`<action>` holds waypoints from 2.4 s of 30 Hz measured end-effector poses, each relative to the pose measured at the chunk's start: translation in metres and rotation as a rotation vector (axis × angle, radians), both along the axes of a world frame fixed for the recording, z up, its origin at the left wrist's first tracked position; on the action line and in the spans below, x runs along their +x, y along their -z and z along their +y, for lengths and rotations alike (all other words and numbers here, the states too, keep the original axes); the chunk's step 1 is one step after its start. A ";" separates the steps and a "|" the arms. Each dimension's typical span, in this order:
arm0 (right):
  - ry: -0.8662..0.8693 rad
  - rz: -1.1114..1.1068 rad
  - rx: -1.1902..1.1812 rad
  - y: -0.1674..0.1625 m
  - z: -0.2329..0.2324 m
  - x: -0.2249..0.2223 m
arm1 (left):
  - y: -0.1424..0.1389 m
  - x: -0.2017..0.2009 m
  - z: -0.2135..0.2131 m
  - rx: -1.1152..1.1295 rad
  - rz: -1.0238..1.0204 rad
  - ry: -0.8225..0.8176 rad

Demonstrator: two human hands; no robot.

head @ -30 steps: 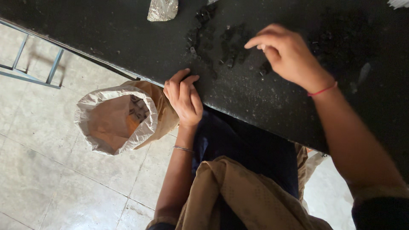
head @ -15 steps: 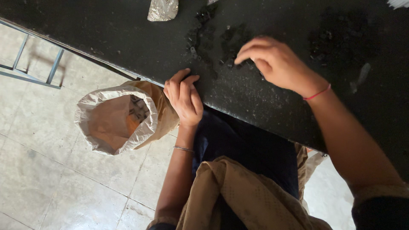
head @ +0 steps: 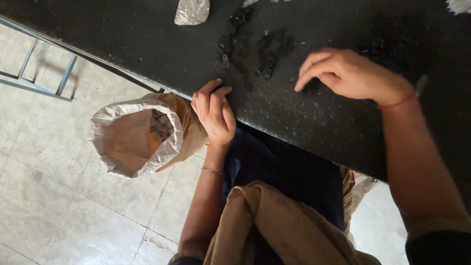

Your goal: The person sorts small black plastic components on a dark workbench, moving pieces one at a time into separate piles and pushing groups aside. They then pour small metal pins from a plastic bag onto the bench and sort the pins into a pile by hand.

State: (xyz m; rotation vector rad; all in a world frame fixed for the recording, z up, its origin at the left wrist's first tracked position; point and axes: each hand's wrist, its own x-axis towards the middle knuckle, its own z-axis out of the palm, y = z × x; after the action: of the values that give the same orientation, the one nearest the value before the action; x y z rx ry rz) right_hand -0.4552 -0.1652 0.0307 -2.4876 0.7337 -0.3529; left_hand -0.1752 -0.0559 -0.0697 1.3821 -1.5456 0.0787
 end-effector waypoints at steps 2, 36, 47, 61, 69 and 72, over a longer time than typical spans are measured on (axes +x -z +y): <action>0.059 0.200 0.189 -0.005 -0.002 -0.006 | -0.001 0.000 0.000 0.002 0.004 0.003; 0.165 -0.074 -0.316 0.025 0.003 0.018 | 0.001 0.006 0.007 -0.014 0.008 0.008; 0.229 -0.057 -0.161 0.036 -0.003 0.012 | 0.003 0.006 0.009 -0.014 -0.005 0.009; 0.196 -0.168 -0.236 0.028 -0.013 0.036 | 0.004 0.003 0.010 -0.013 0.001 0.007; 0.177 -0.103 -0.282 0.022 -0.002 0.046 | 0.003 0.003 0.011 -0.023 -0.003 0.013; 0.181 -0.088 -0.297 0.025 -0.003 0.048 | 0.003 0.002 0.012 -0.011 -0.001 -0.004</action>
State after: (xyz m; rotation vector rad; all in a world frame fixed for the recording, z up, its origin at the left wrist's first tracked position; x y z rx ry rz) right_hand -0.4075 -0.1678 0.0058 -2.6637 0.9310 -0.6776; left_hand -0.1728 -0.0440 -0.0725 1.3767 -1.5416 0.0900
